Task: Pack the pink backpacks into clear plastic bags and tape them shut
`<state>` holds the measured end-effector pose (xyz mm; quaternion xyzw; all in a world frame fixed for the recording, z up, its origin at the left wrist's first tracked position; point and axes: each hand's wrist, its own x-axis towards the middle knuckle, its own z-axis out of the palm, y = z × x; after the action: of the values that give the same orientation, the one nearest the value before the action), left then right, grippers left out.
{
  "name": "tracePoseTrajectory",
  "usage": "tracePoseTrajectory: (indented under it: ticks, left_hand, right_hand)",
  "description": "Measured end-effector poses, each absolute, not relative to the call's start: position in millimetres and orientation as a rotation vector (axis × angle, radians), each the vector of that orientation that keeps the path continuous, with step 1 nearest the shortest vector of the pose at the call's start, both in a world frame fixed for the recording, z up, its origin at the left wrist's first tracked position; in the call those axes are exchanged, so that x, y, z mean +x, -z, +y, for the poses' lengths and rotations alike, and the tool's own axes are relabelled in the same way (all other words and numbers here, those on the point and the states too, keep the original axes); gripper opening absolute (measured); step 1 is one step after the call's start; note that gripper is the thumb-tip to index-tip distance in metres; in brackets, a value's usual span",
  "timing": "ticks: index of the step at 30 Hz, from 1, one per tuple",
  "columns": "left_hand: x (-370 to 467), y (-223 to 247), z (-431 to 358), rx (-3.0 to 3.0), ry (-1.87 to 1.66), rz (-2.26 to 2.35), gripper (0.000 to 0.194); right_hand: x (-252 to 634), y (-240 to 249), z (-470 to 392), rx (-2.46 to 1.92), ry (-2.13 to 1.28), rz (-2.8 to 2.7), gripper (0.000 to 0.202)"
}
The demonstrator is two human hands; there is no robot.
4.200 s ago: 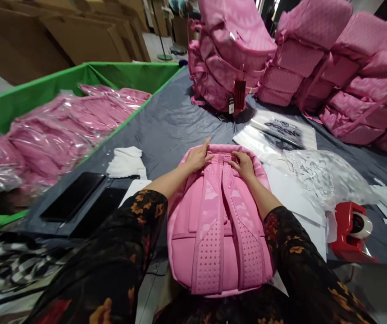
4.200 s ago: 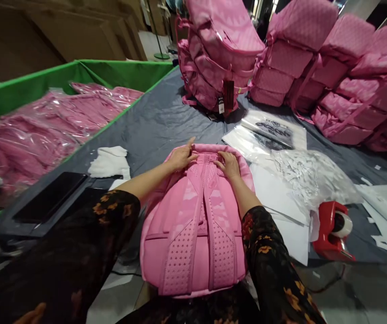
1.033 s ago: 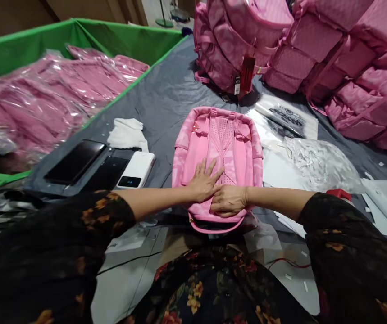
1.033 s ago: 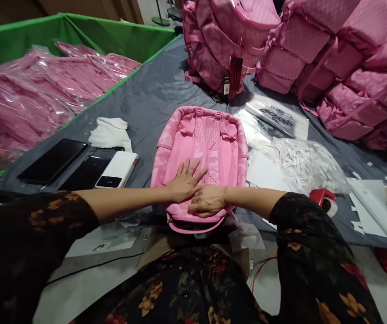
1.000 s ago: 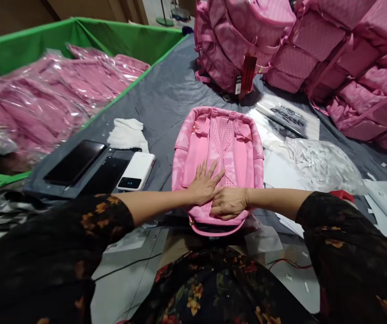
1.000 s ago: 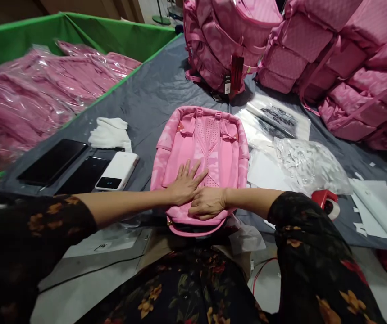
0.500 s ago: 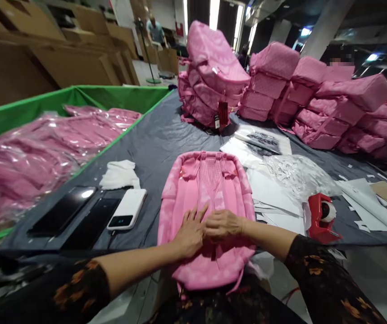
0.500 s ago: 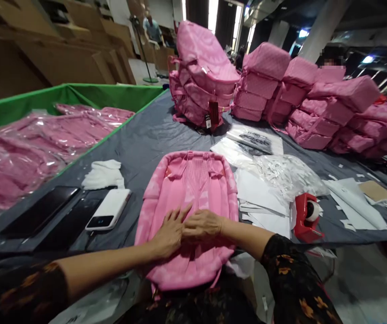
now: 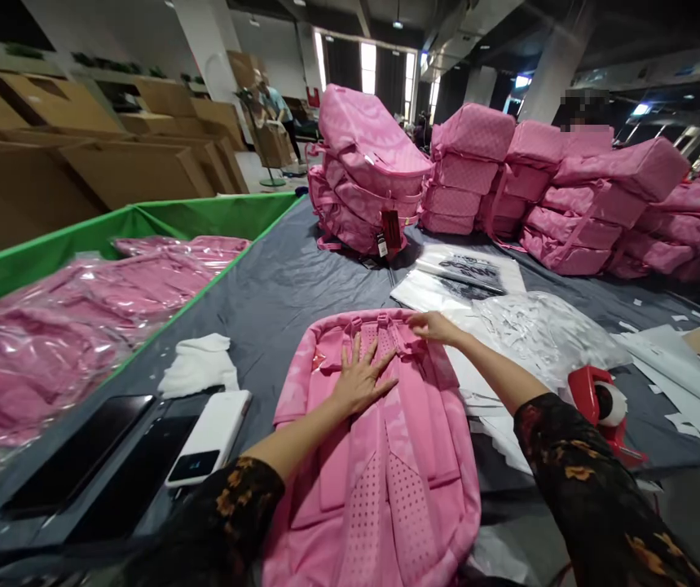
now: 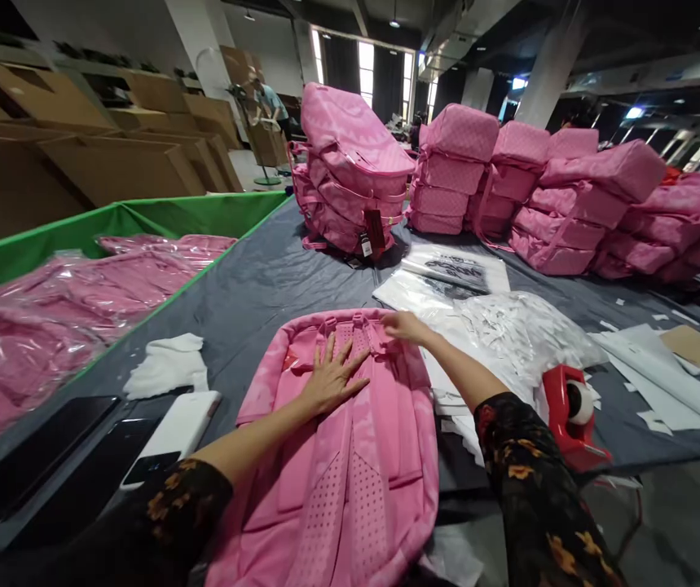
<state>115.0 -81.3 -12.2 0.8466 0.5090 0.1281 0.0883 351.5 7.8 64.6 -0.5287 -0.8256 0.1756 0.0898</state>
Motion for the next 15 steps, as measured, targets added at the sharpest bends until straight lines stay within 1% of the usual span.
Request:
tracePoseTrajectory:
  ticks: [2,4,8,10,12,15]
  left_hand:
    - [112.9,15.3,-84.4,2.512,-0.403,1.518,0.069]
    - [110.8,15.5,-85.3,2.510,-0.425,1.526,0.071]
    - [107.8,21.1,-82.8,2.533,-0.443,1.525,0.072]
    - [106.5,25.1,-82.2,2.543,-0.449,1.522,0.072]
    - [105.6,27.2,-82.4,2.548,-0.467,1.523,0.072]
    - [105.5,26.8,-83.1,2.546,-0.483,1.529,0.071]
  right_hand:
    - [370.5,-69.7,41.0,-1.707,-0.455,-2.134,0.024]
    - [386.9,-61.5,71.0,-1.861,-0.383,-1.930,0.020]
    - [410.1,-19.4,108.7,-2.089,-0.365,-1.730,0.020]
    - [418.1,-1.2,118.0,-2.171,-0.386,-1.634,0.015]
    - [425.9,6.5,124.4,-2.218,-0.423,-1.573,0.014]
    - [439.5,-1.7,131.2,-2.238,-0.402,-1.490,0.019]
